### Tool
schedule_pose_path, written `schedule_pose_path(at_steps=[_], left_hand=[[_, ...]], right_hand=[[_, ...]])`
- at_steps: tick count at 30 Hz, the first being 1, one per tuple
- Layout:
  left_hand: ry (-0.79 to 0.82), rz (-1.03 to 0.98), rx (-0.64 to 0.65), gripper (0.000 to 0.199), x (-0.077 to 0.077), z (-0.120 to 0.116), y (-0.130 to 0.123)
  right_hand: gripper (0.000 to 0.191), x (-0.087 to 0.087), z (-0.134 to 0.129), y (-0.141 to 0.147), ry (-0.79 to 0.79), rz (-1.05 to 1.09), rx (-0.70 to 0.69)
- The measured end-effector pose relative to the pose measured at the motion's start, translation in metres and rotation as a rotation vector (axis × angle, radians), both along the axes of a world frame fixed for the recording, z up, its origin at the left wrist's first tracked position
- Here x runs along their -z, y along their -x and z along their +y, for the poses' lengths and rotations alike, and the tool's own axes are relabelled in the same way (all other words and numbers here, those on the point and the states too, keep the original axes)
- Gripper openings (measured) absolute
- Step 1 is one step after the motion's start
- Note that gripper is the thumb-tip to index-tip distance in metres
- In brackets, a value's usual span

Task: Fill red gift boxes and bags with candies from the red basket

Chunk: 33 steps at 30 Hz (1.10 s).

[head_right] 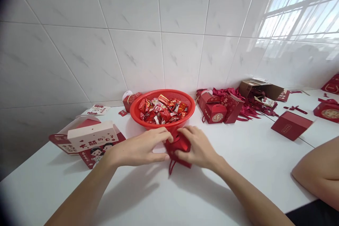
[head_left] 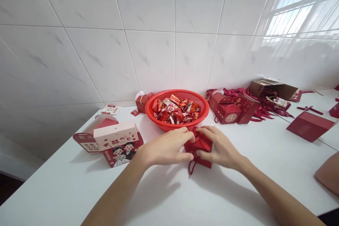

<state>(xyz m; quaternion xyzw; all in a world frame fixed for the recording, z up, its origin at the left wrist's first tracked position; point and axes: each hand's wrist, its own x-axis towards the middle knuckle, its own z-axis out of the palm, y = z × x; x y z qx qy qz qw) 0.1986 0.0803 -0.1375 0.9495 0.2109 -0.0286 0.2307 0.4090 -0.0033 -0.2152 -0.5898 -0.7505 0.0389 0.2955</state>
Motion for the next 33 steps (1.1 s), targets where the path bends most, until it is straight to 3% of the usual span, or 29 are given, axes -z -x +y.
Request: schedule_pose_path(at_steps=[3, 6, 10, 14, 18, 23, 29, 33], left_hand=[[-0.042, -0.048, -0.044, 0.031, -0.011, 0.000, 0.015], [-0.129, -0.127, -0.120, 0.034, -0.021, 0.002, 0.034], [-0.251, -0.281, -0.226, 0.040, -0.031, 0.009, 0.058], [-0.297, -0.416, -0.398, 0.045, -0.041, 0.016, 0.076], [-0.331, -0.481, -0.590, 0.048, -0.050, 0.025, 0.097], [-0.300, -0.287, -0.759, 0.051, -0.048, 0.043, 0.130], [-0.232, -0.039, -0.802, 0.042, -0.036, 0.057, 0.144], [-0.181, 0.004, -0.743, 0.043, -0.038, 0.052, 0.136]], right_hand=[[0.048, -0.010, 0.004, -0.048, 0.020, -0.080, 0.362], [0.050, -0.009, 0.007, -0.097, 0.100, -0.144, 0.732], [0.058, 0.005, 0.015, -0.130, 0.106, -0.107, 0.873], [0.065, 0.012, 0.022, -0.131, 0.111, -0.078, 0.951], [0.068, 0.017, 0.023, -0.132, 0.122, -0.085, 0.950], [0.074, 0.033, 0.023, -0.144, -0.061, -0.064, 0.940], [0.058, 0.023, 0.021, -0.124, -0.575, -0.075, 0.709], [0.042, 0.015, 0.022, -0.094, -0.679, -0.028, 0.549]])
